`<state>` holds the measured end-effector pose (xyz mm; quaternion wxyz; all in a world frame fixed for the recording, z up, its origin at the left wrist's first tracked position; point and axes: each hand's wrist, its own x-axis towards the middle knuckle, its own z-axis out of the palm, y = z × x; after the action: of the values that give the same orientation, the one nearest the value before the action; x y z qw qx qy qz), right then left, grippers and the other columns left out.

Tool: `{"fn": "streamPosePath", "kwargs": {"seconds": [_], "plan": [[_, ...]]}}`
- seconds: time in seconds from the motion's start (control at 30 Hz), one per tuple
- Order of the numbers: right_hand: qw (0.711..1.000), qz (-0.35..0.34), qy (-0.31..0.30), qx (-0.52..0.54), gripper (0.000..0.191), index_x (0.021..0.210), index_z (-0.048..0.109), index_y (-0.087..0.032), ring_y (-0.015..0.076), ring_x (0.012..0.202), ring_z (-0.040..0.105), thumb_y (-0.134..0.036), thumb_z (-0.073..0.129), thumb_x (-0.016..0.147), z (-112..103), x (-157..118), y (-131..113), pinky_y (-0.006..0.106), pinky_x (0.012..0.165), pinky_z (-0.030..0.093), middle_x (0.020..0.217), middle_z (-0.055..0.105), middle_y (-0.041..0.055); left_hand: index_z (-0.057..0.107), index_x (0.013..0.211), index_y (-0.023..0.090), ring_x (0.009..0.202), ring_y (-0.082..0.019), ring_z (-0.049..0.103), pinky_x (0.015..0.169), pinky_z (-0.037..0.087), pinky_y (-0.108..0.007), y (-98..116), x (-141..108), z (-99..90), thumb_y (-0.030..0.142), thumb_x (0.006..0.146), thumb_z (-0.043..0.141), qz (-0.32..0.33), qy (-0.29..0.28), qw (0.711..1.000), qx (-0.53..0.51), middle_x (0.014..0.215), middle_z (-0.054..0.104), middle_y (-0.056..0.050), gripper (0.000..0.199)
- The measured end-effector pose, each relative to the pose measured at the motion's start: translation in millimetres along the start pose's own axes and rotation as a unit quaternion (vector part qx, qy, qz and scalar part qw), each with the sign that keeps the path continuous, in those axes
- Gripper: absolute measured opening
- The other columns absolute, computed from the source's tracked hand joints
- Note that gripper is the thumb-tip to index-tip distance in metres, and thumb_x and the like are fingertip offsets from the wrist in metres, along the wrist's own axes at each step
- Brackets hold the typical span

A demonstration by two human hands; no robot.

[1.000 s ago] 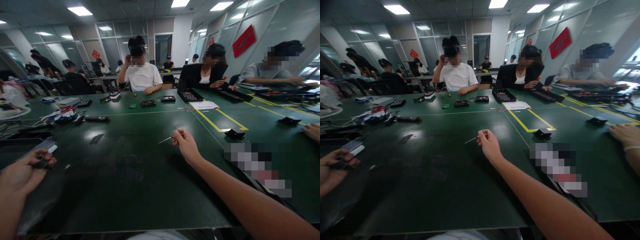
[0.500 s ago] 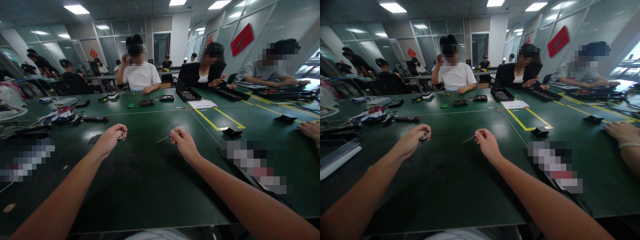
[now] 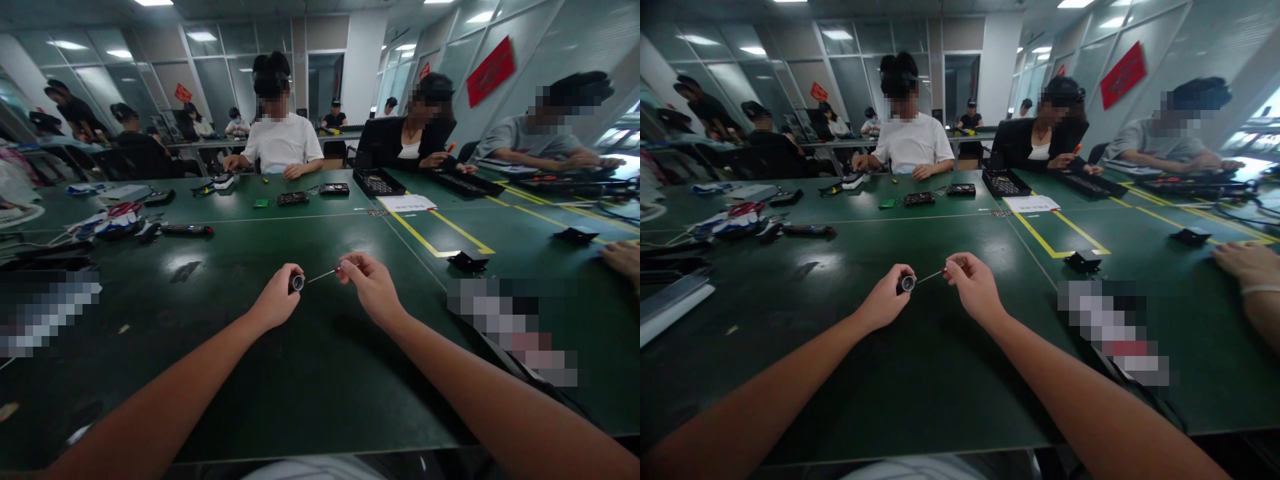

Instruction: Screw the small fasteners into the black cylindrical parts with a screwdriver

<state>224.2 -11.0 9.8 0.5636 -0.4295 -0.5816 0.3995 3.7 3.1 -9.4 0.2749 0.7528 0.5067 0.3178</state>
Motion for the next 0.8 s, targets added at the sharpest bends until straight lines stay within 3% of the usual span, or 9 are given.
{"fn": "streamPosePath", "kwargs": {"seconds": [0.1,0.23,0.47,0.8], "plan": [[1.0,0.01,0.001,-0.002,0.022,0.096,0.067,-0.021,0.0177,0.076,0.067,-0.041,0.066,0.087,1,0,-1,0.035,0.072,0.054,0.084,0.072,0.0038,0.062,0.113,0.019,0.105,-0.023,0.062,0.098,0.049,-0.041,-1,2,-2.3,0.014,0.084,0.063,0.02,0.026,0.999,-0.024,0.114,0.066,-0.007,0.03],[1.0,0.017,-0.001,-0.018,0.023,0.098,0.067,-0.022,0.0191,0.079,0.068,-0.042,0.066,0.087,2,1,0,0.036,0.073,0.056,0.088,0.073,0.0051,0.067,0.119,0.023,0.12,-0.024,0.058,0.11,0.042,-0.045,-4,4,-2.1,0.013,0.083,0.069,0.058,0.041,0.997,-0.023,0.126,0.065,-0.006,0.037],[0.999,0.025,-0.011,-0.03,0.025,0.101,0.067,-0.022,0.0179,0.074,0.067,-0.043,0.066,0.088,2,1,4,0.038,0.074,0.056,0.088,0.074,0.0047,0.064,0.128,0.023,0.116,-0.024,0.061,0.107,0.045,-0.043,-10,4,0.0,0.017,0.086,0.069,0.015,0.034,0.999,-0.035,0.127,0.067,-0.007,0.043],[0.999,0.018,-0.031,-0.02,0.025,0.102,0.068,-0.022,0.0181,0.079,0.07,-0.043,0.067,0.088,1,2,3,0.038,0.078,0.057,0.088,0.074,0.0042,0.067,0.126,0.024,0.119,-0.024,0.062,0.11,0.042,-0.043,-12,6,-1.0,0.016,0.085,0.071,0.02,0.026,0.998,-0.046,0.127,0.069,-0.005,0.042]]}}
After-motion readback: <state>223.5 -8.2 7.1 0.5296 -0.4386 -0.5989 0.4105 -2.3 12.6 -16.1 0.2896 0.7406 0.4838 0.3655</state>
